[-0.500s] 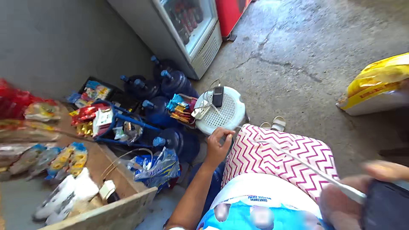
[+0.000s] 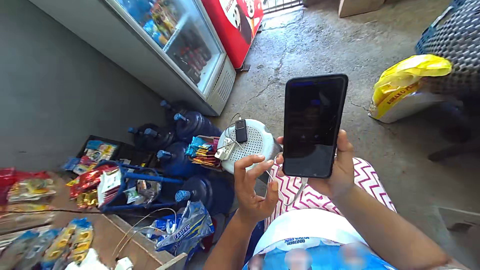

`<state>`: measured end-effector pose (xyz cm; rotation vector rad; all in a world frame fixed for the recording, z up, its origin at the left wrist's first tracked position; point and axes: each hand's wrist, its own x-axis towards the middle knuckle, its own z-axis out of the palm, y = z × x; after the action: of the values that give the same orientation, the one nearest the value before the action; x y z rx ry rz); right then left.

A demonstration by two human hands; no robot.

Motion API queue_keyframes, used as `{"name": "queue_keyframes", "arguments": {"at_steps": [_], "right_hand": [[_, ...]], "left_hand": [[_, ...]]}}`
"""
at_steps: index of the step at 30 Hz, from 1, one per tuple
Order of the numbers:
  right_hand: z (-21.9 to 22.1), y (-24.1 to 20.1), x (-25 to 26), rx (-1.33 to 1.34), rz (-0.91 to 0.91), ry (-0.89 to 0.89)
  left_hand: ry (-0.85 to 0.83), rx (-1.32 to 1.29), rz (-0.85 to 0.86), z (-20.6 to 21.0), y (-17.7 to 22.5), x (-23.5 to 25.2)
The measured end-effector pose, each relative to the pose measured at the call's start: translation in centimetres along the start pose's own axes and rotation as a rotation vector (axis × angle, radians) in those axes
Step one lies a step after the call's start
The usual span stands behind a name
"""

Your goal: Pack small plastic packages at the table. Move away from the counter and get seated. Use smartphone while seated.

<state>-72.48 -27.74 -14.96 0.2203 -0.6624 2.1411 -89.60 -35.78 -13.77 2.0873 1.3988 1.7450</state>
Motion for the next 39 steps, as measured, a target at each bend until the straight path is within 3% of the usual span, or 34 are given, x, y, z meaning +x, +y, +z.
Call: {"name": "queue_keyframes", "arguments": {"at_steps": [14, 21, 27, 35, 39], "right_hand": [[-0.2, -0.2, -0.1, 0.06, -0.028, 0.049], [-0.1, 0.3, -0.2, 0.042, -0.009, 0.089], [0.3, 0.8, -0.4, 0.0, -0.015, 0.122], [0.4, 1.0, -0.4, -0.015, -0.025, 0.099], [0.5, 1.0, -0.4, -0.033, -0.011, 0.088]], "left_hand": [[-0.052, 0.112, 0.118, 1.0, 0.3, 1.5], [-0.075, -0.091, -0.223, 1.6, 1.0, 3.1], [-0.107, -0.264, -0.377, 2.6, 1.3, 5.0], [0.001, -0.154, -0.386, 3.4, 1.8, 5.4], [0.034, -0.224, -0.39, 3.5, 2.1, 5.3]]}}
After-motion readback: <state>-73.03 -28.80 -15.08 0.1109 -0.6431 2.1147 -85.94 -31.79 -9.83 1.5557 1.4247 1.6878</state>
